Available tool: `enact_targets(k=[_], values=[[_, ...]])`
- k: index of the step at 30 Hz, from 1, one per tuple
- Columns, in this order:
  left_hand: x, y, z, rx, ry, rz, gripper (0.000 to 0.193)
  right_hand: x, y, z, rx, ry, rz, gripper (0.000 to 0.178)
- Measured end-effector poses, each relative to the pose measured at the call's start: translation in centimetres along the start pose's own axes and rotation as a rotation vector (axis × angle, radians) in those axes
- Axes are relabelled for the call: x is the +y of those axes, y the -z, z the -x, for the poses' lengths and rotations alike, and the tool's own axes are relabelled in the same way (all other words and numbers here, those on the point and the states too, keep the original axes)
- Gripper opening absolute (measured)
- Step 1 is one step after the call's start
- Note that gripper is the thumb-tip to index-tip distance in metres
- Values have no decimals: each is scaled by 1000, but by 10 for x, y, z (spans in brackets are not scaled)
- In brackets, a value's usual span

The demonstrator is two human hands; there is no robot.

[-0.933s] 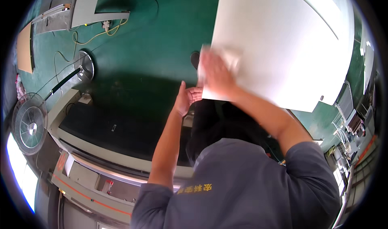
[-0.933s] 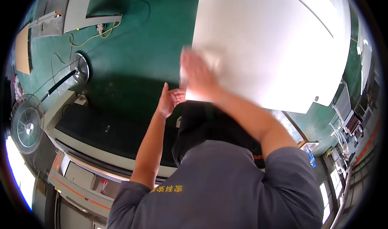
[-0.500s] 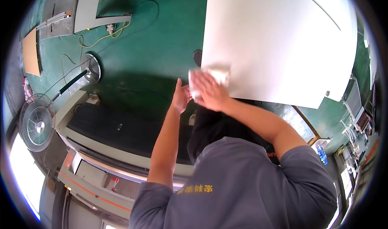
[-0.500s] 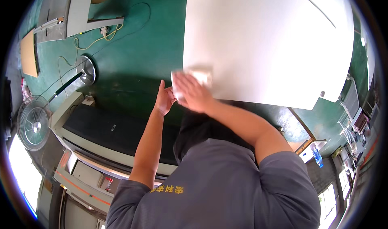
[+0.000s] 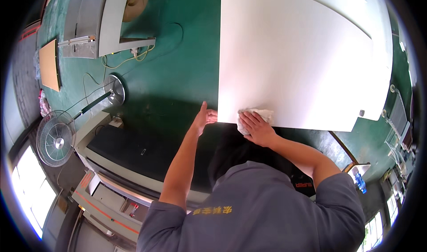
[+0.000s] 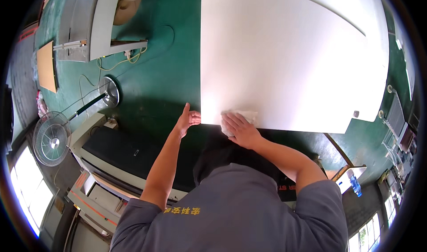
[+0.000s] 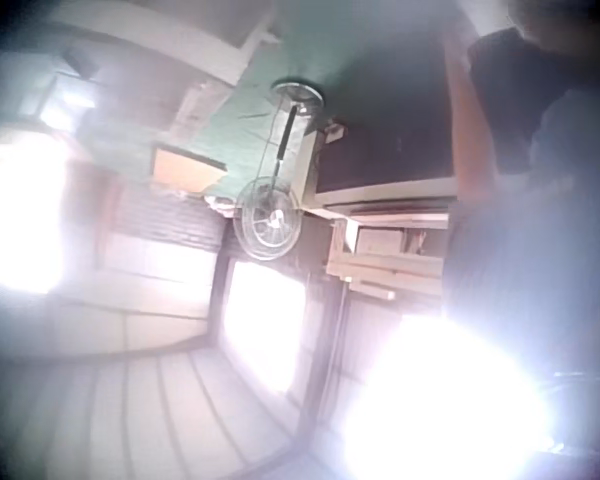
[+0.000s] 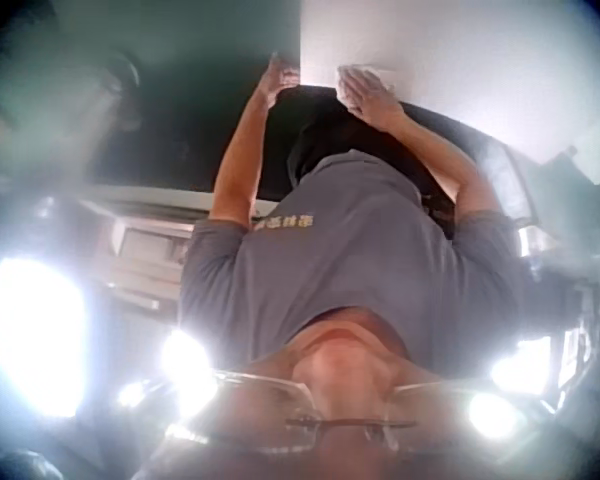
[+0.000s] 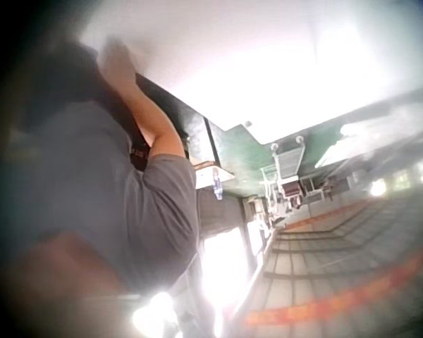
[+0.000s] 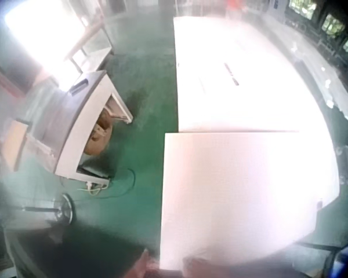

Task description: The person wipes the surfaces of several large white panels with a cloth, moving from one panel to the next. They occasionally flip panels over to clean the other side and stack them after cleaning.

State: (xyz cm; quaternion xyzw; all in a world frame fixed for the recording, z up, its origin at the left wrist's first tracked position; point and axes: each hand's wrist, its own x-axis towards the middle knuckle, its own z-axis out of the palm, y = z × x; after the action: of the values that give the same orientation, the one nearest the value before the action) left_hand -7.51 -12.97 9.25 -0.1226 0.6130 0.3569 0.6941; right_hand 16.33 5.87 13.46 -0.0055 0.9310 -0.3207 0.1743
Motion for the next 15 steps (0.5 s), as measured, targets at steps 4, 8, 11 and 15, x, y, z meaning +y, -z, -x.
enact_targets(k=[4, 8, 11, 15], values=[[-4, 13, -19, 90, 35, 20, 85, -36, -12, -65, 145, -10, -471, 73], [-4, 35, -35, 271, 61, -103, 78, -56, -30, -78, 309, 37, -289, 71], [0, 30, -47, 320, -143, -167, 59, -24, -42, -41, 242, 58, -81, 68], [111, -82, -22, 686, -865, -983, 56, 43, -53, 67, 272, -186, 82, 68]])
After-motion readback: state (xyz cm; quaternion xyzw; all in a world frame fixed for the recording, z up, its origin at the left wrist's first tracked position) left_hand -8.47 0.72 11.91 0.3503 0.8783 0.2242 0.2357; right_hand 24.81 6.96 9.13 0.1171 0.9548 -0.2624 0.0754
